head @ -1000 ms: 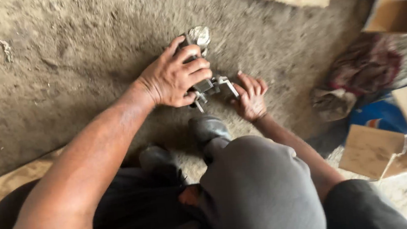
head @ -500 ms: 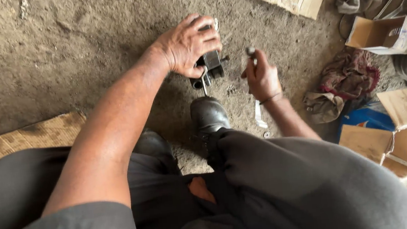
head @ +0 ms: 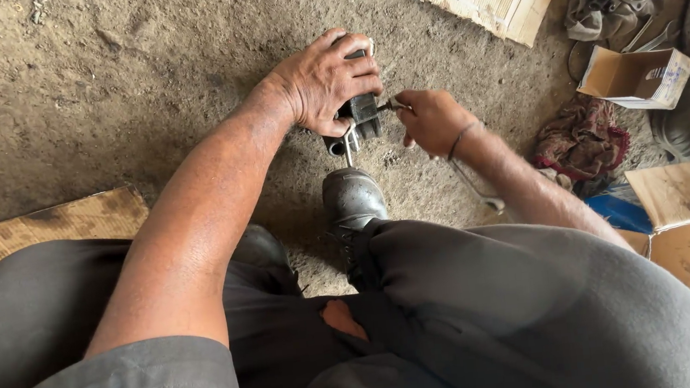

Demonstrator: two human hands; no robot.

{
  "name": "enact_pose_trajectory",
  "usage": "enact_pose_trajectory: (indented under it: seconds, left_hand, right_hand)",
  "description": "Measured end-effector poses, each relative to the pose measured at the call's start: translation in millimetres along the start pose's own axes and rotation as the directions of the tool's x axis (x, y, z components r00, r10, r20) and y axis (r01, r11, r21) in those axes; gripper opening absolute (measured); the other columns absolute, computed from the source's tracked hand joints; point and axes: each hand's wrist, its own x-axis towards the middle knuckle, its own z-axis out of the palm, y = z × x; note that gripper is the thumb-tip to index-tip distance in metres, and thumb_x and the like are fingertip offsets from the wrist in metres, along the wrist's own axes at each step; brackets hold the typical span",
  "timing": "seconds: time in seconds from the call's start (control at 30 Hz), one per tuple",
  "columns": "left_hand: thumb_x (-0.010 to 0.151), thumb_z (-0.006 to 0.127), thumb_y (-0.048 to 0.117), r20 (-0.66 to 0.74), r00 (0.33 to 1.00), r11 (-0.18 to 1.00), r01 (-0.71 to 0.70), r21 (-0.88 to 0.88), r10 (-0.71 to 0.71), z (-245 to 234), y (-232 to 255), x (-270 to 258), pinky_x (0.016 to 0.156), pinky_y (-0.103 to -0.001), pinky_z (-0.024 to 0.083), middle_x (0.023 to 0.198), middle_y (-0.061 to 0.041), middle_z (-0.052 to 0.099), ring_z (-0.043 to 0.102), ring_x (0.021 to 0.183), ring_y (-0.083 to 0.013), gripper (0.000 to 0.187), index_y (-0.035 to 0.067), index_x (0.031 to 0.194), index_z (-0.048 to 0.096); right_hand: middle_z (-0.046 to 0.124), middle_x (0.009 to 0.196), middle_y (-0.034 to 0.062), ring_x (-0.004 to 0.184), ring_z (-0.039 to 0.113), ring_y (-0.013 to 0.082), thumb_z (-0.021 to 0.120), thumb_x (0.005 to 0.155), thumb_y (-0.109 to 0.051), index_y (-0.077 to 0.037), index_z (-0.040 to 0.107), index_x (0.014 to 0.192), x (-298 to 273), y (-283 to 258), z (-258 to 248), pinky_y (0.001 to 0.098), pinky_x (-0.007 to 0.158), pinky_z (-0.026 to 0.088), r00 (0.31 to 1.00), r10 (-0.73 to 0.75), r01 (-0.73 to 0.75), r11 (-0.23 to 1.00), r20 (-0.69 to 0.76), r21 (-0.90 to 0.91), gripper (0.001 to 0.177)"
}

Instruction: The person sits on the floor and uses a wrench to tighten or loosen bolts on a metal mechanical part. They repeatedly adjust the part's position and apply force with the wrench throughout the clip.

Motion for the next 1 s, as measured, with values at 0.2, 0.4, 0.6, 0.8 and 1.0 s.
enact_pose_trajectory:
  seconds: [0.2,0.4,0.6,0.8,1.0]
  left_hand:
    - [0.062,0.078,0.055,-0.056,0.998,0.997,-0.003,-0.077,-0.002,-2,-1,-3,0.112,-0.052,0.038,0.124,-0.002,0.062,0.044,0.131,-0.0292,0.071,0.026,0.126,0.065]
    - [0.06,0.078,0.051,-0.088,0.996,0.993,0.007,-0.121,-0.018,5,0,-2,0.119,-0.053,0.033,0.125,-0.001,0.061,0.043,0.135,-0.0298,0.074,0.026,0.128,0.064]
    - [0.064,0.076,0.05,-0.032,0.999,0.985,0.016,-0.17,-0.022,0,1,-3,0.12,-0.058,0.03,0.129,-0.004,0.058,0.041,0.137,-0.0313,0.073,0.023,0.13,0.062]
    - [0.075,0.074,0.058,0.034,0.999,0.983,-0.019,-0.181,0.026,10,-1,-9,0.115,-0.068,0.03,0.131,-0.007,0.054,0.038,0.137,-0.0333,0.07,0.021,0.132,0.06]
    - [0.08,0.072,0.06,0.068,0.996,0.969,-0.042,-0.244,0.061,-17,-1,-6,0.113,-0.072,0.028,0.135,-0.008,0.052,0.037,0.136,-0.0312,0.07,0.019,0.136,0.063]
  right_hand:
    - [0.076,0.074,0.0099,0.064,0.072,0.0186,0.044,0.107,-0.025,-0.007,0.059,0.135,1,-1,29,0.0392,0.067,0.06,0.972,0.01,0.029,0.987,-0.234,0.16,0.037]
    - [0.073,0.08,0.0182,0.071,0.073,0.0345,0.048,0.106,-0.027,-0.014,0.019,0.164,-52,-11,18,0.0478,0.068,0.056,0.962,0.272,-0.27,0.961,0.016,-0.063,0.067]
    - [0.069,0.072,0.0136,0.07,0.068,0.0349,0.055,0.104,-0.039,-0.012,0.064,0.107,-110,8,45,0.0524,0.069,0.054,0.945,0.265,-0.278,0.96,-0.193,-0.042,0.029]
    - [0.061,0.059,0.0086,0.055,0.063,0.0306,0.059,0.104,-0.027,-0.008,0.059,0.094,-100,39,68,0.045,0.075,0.054,0.947,-0.027,0.029,1.0,-0.321,-0.001,0.022]
    - [0.07,0.128,0.0221,0.124,0.066,0.0312,0.062,0.1,-0.019,-0.001,0.06,0.132,-94,54,106,0.0496,0.108,0.043,0.818,-0.221,0.197,0.975,-0.531,-0.103,0.036]
